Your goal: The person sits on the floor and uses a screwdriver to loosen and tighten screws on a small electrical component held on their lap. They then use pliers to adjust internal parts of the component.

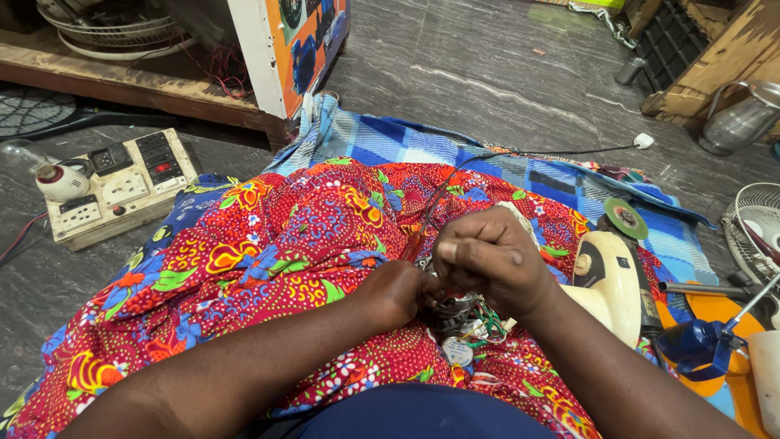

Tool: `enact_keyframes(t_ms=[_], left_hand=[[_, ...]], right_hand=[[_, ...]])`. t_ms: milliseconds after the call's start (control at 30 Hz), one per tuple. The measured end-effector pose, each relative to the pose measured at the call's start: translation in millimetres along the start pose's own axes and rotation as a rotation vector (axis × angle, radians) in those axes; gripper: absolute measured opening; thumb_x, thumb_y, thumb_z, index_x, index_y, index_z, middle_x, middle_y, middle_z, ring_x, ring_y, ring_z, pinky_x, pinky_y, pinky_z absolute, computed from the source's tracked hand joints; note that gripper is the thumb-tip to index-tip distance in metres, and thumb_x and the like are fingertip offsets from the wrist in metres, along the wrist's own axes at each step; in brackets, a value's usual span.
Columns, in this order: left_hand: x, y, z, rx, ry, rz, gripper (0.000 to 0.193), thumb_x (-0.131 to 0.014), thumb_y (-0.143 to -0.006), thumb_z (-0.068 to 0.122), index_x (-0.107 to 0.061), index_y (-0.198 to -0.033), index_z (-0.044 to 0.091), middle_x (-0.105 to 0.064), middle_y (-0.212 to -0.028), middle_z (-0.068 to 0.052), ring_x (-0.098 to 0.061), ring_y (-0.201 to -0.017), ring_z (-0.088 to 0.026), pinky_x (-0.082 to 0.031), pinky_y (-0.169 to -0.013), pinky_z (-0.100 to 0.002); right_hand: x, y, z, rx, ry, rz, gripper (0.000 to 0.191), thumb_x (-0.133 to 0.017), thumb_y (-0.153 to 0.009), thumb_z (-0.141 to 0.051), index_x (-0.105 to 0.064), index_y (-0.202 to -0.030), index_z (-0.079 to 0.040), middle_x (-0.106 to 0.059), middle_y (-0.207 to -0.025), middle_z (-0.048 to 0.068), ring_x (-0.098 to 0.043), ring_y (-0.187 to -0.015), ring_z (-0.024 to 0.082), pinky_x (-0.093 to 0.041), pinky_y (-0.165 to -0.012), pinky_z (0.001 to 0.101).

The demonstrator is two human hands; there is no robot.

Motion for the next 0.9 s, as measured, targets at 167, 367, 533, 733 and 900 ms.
enact_keyframes(t_ms=[167, 367, 533, 733, 900], left_hand=[[-1.7, 0.4, -4.6, 0.016, 0.017, 0.002, 0.011, -0.069, -0.084, 0.012, -0.077, -0.09, 0.015, -0.074, -0.087, -0.014, -0.073, -0.08, -0.032, -0.055, -0.07, -0.046], [0.7, 0.9, -3.2, -0.018, 0.001, 0.025, 0.011, -0.069, -0.084, 0.01, -0.077, -0.09, 0.013, -0.074, -0.087, -0.016, -0.072, -0.08, -0.033, -0.055, -0.07, -0.047], [1.1, 2.9, -2.9, -0.013, 0.01, 0.024, 0.011, -0.068, -0.085, 0.008, -0.076, -0.09, 0.012, -0.074, -0.084, -0.015, -0.073, -0.078, -0.032, -0.055, -0.07, -0.047], [-1.8, 2.1, -2.3, 0.008, -0.018, -0.028, 0.012, -0.068, -0.084, 0.007, -0.077, -0.089, 0.013, -0.074, -0.083, -0.015, -0.072, -0.078, -0.033, -0.054, -0.07, -0.048], [-2.0, 2.5, -2.5, 0.04, -0.075, -0.041, 0.009, -0.07, -0.085, 0.011, -0.078, -0.089, 0.013, -0.073, -0.086, -0.017, -0.071, -0.081, -0.035, -0.054, -0.072, -0.049]], right_hand=[[-3.3, 0.1, -6.9, 0.103, 0.0, 0.156, 0.032, -0.057, -0.099, -0.014, -0.06, -0.072, 0.002, -0.046, -0.053, 0.002, -0.04, -0.045, 0.009, -0.036, -0.044, 0.0288], [-3.2, 0.0, -9.6, 0.132, 0.059, 0.284, 0.031, -0.055, -0.1, -0.013, -0.062, -0.075, 0.003, -0.048, -0.05, 0.002, -0.041, -0.042, 0.009, -0.035, -0.041, 0.0273], [-6.7, 4.0, -14.7, 0.235, 0.095, 0.379, 0.033, -0.054, -0.105, -0.015, -0.061, -0.078, 0.001, -0.047, -0.051, 0.0, -0.039, -0.042, 0.006, -0.034, -0.041, 0.0261], [-2.5, 12.1, -6.2, 0.219, 0.144, 0.682, 0.031, -0.057, -0.106, -0.021, -0.06, -0.082, -0.002, -0.045, -0.055, -0.004, -0.038, -0.047, 0.004, -0.031, -0.043, 0.0244], [-2.9, 10.0, -7.4, 0.215, 0.112, 0.657, 0.029, -0.056, -0.106, -0.022, -0.061, -0.085, -0.002, -0.042, -0.056, -0.005, -0.037, -0.048, 0.003, -0.031, -0.044, 0.0243]])
Point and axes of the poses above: each hand's wrist, its own y-axis away from the middle knuckle, its own x-axis out of the back of the hand, z = x × y, the point moved 10 cm from there along -y, towards the middle knuckle
